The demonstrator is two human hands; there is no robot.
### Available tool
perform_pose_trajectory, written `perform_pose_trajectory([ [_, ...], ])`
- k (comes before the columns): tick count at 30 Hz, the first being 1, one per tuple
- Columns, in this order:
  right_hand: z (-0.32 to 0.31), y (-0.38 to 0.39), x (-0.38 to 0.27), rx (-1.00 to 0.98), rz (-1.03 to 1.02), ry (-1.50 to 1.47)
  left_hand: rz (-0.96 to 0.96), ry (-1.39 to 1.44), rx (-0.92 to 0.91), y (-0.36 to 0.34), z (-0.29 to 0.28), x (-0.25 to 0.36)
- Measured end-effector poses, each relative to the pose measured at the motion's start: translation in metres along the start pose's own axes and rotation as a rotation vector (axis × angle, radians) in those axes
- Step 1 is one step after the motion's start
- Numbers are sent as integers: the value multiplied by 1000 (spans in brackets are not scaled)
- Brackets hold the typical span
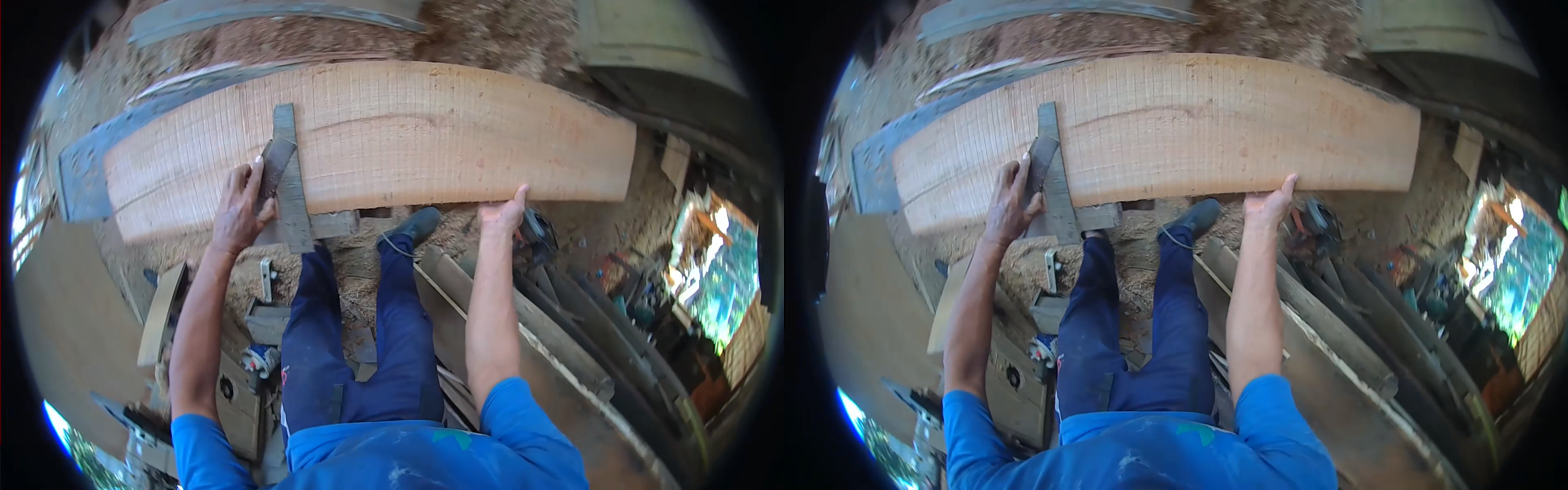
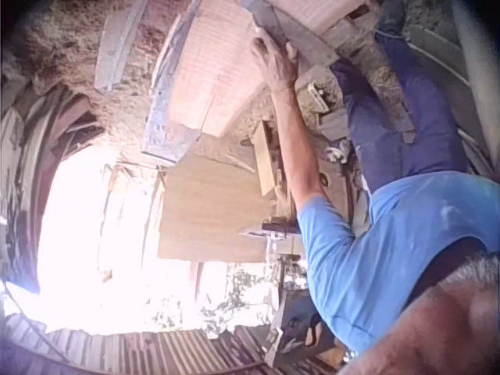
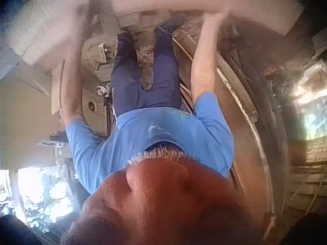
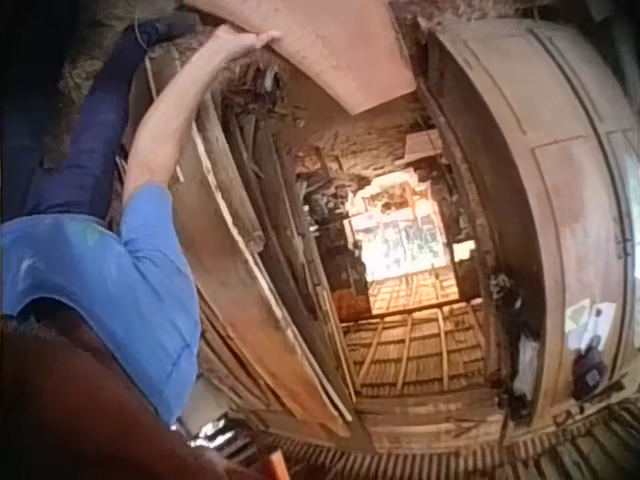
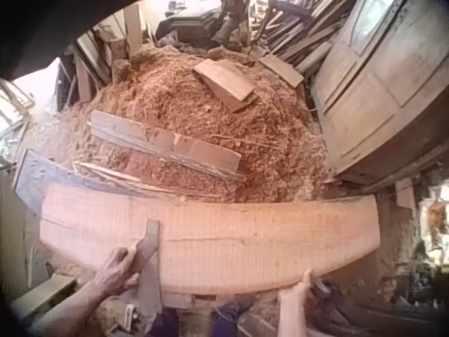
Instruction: The person uses a measuring tape and a pencil to mark a long, curved piece of wood, then uses a speed square and a circular saw to cut the wood into smaller sections.
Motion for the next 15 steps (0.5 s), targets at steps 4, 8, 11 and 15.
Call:
perform_pose_trajectory([
  [4, -15, -44, -60, 128, -67, -4, 138, -178, 46, -43, 28, 47],
  [8, -25, -49, -74, 193, -135, -49, 269, -140, 163, -64, 47, 60],
  [11, -38, -41, -71, 186, -160, -116, 291, -57, 156, -66, 53, 63],
  [15, -16, 38, 7, 30, 29, 217, 312, -6, 95, -60, 38, 46],
])
Point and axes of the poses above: each hand's wrist, its own y-axis away from the middle knuckle, its own z-axis out of the palm, x = y × z, the point moved 2 cm from there along -y, towards the middle knuckle, and after that the axes turned 5 degrees about z, right-handed, at the moved point
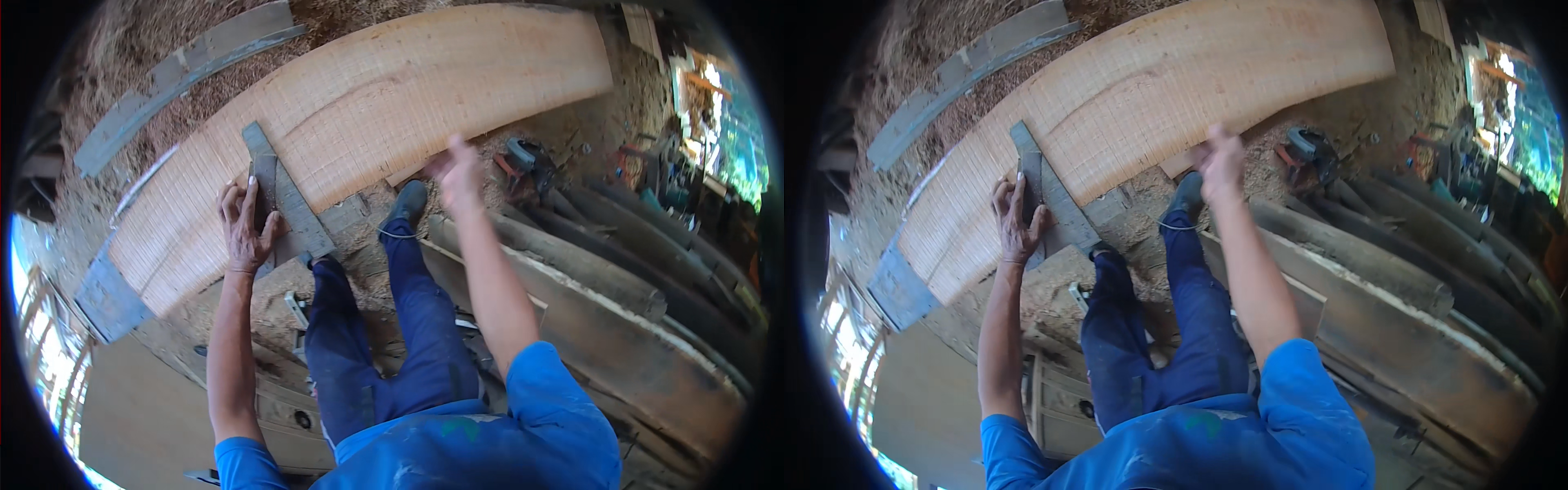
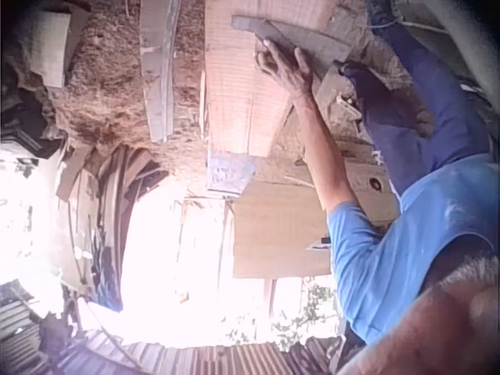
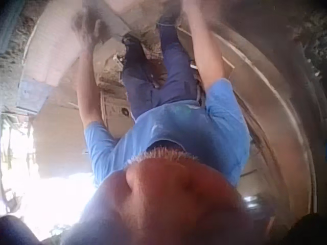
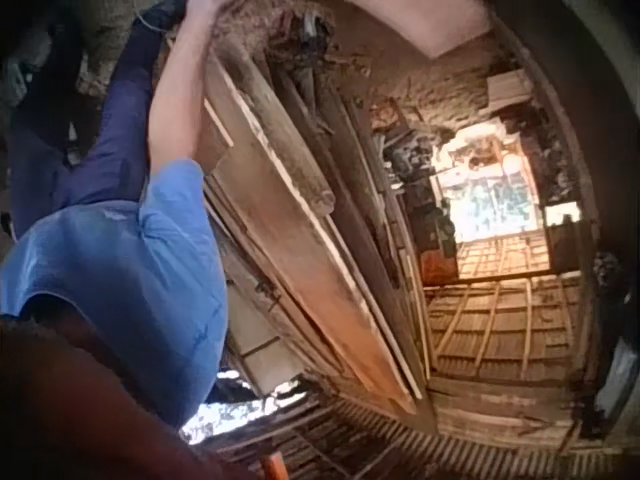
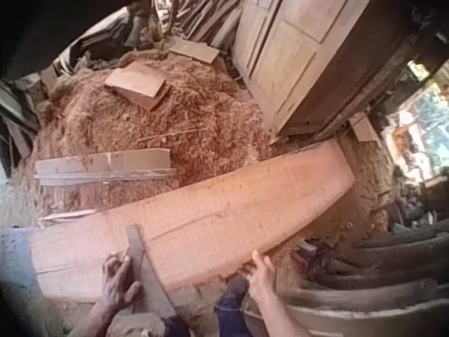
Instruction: The person uses a measuring tape and a pencil to mark a long, curved piece of wood, then uses a speed square and a circular saw to cut the wood into smaller sections.
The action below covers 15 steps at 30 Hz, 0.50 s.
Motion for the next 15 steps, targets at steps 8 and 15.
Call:
perform_pose_trajectory([
  [8, 42, 100, 126, -152, 96, 111, 43, 122, -20, -7, 7, 3],
  [15, 39, 88, 117, -57, -37, 17, 177, -134, -57, -10, 2, 17],
])
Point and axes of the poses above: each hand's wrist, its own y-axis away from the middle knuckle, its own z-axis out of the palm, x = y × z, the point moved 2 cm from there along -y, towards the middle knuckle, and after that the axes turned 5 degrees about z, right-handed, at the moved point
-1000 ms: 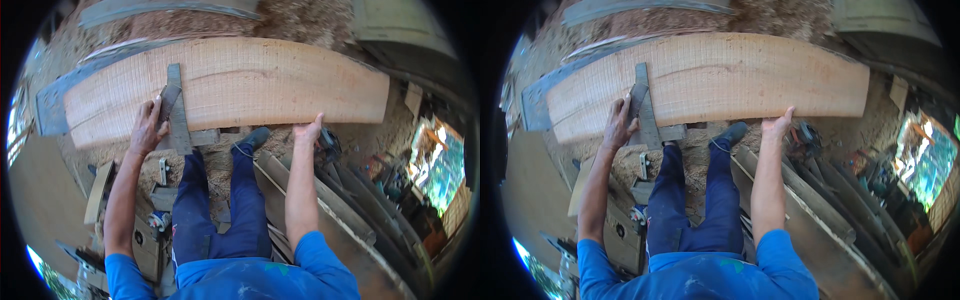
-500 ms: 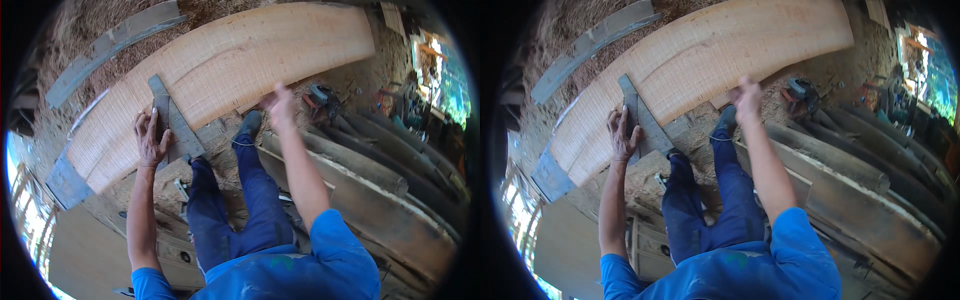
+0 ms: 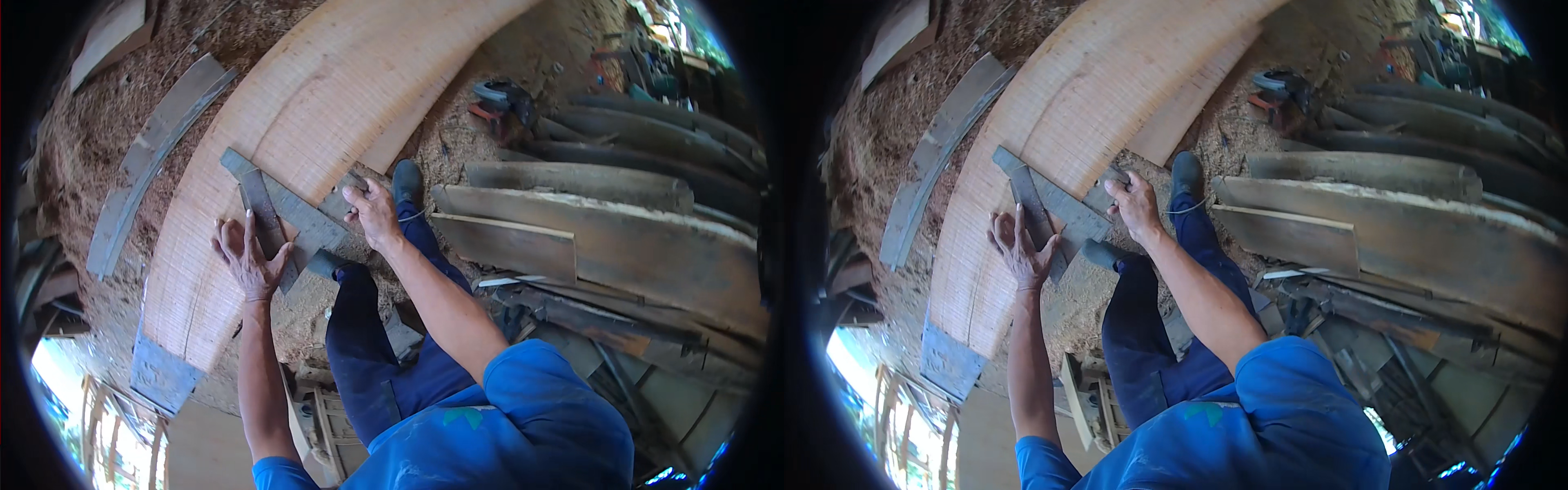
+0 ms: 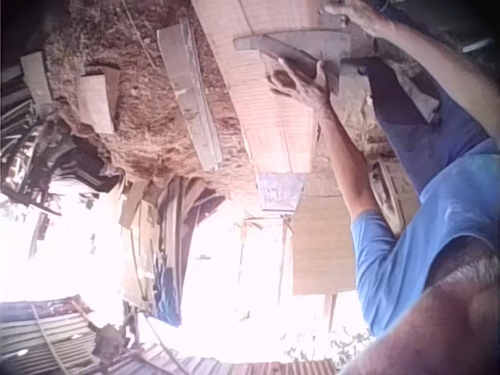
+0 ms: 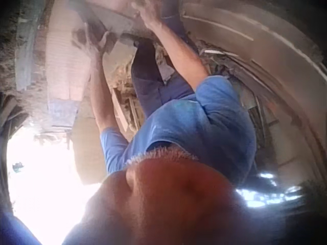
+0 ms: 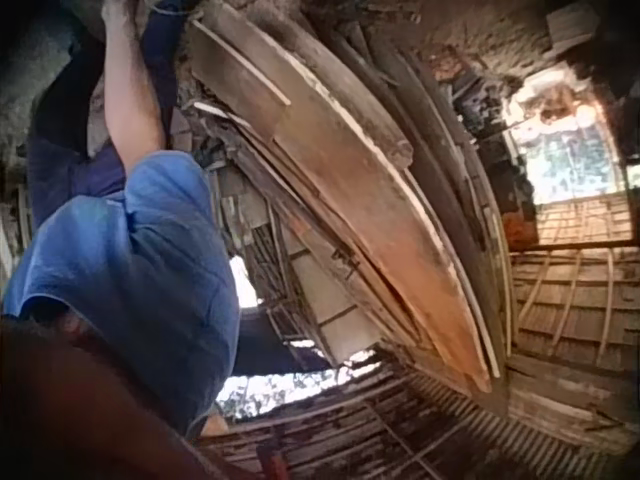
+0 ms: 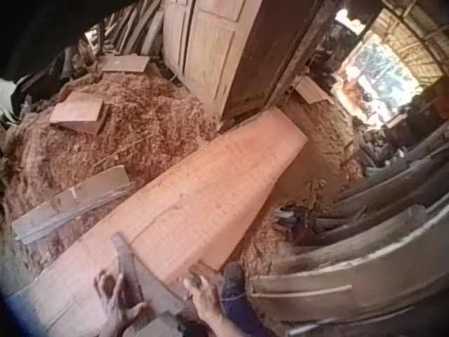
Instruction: The person uses a measuring tape and a pencil to mark a long, curved piece of wood, then uses a speed square and a circular saw to cut the wood into smaller sections.
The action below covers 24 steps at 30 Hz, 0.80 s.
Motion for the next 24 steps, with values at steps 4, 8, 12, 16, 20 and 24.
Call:
perform_pose_trajectory([
  [4, -4, -3, -4, 48, -105, -54, -51, 0, -27, -1, 5, 1],
  [8, -10, -9, -1, 77, -105, -7, -57, -20, -65, -1, 9, 1],
  [12, -3, -8, 1, 81, -125, -1, -125, -12, -73, 0, 13, 2],
  [16, -3, -8, -3, 82, -136, -4, -151, -39, -82, 1, 19, 0],
  [20, -8, -5, -14, 104, -113, 33, -182, -57, -102, -2, 23, 5],
  [24, -63, -35, -31, 99, -136, 213, -155, -95, -63, 0, 27, 4],
])
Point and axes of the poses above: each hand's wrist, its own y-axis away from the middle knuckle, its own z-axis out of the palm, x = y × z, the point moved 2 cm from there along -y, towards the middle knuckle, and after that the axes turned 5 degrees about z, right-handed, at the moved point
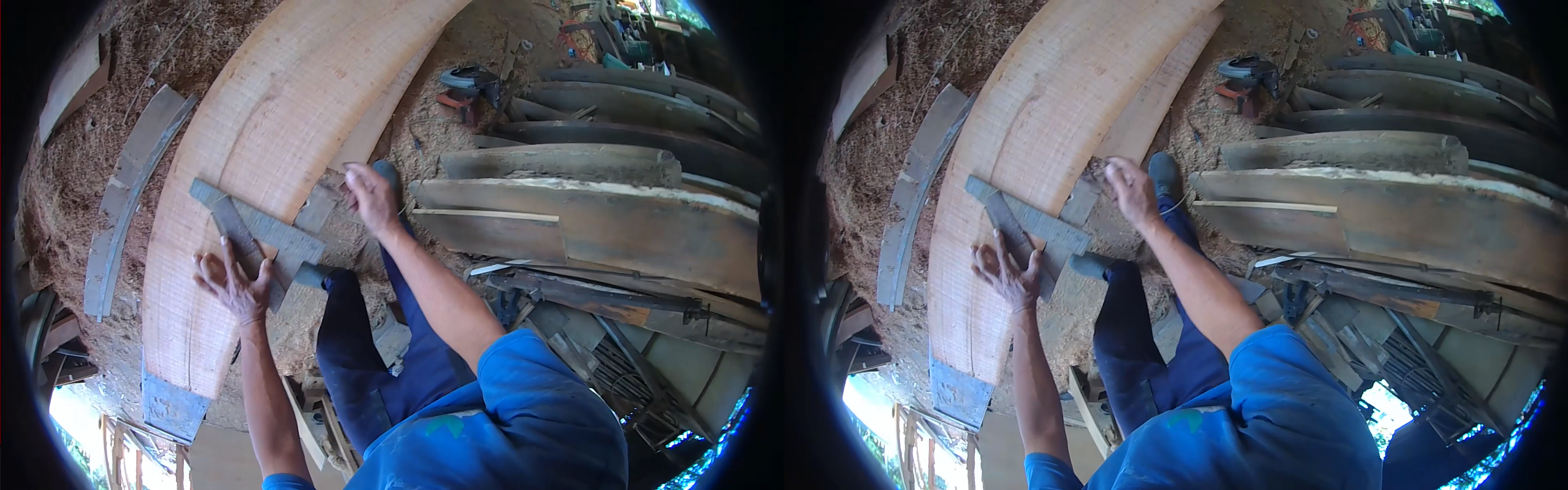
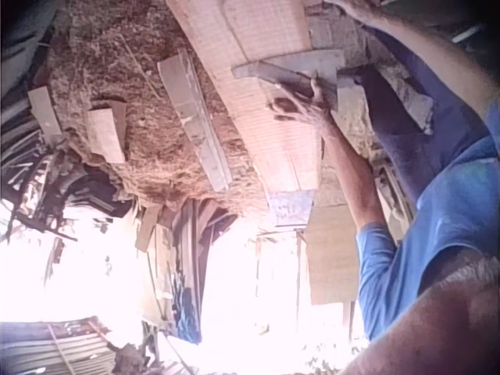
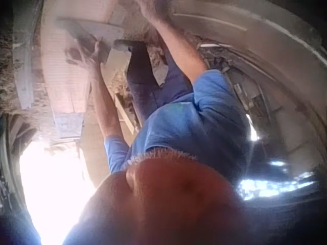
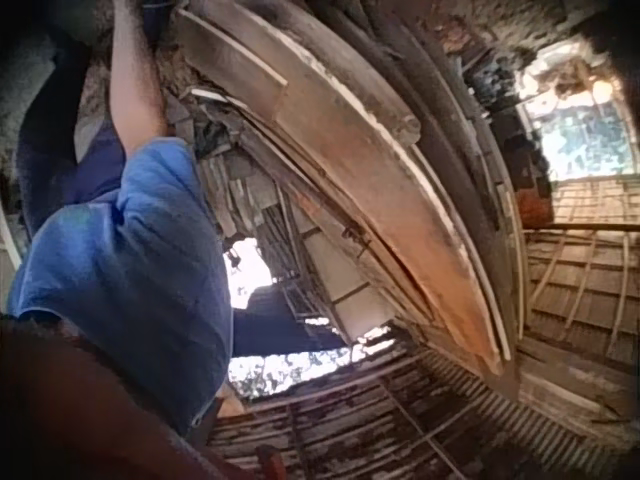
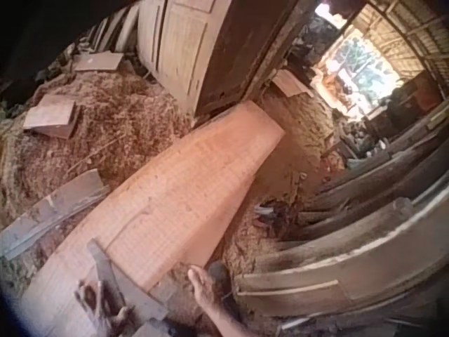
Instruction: The person uses a measuring tape and a pencil to mark a long, curved piece of wood, then uses a speed square and a circular saw to cut the wood into smaller sections.
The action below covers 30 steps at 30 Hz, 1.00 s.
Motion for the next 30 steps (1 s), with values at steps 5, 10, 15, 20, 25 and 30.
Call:
perform_pose_trajectory([
  [5, -129, -131, -2, 266, -328, 1044, 31, -23, 29, -2, 3, 1],
  [10, -209, -275, 1, -76, -170, 1910, 110, -66, 34, -4, -10, -7],
  [15, -334, -362, 41, -9, 42, 1888, 149, 34, -8, -21, 19, -1],
  [20, -316, -398, 57, -128, 125, 1930, 39, 40, -77, -4, 3, -3],
  [25, -324, -406, 31, -175, 122, 1886, 57, 49, -97, -10, 7, -4],
  [30, -264, -365, -32, -212, -6, 1710, 83, -55, 8, -13, 0, -4],
])
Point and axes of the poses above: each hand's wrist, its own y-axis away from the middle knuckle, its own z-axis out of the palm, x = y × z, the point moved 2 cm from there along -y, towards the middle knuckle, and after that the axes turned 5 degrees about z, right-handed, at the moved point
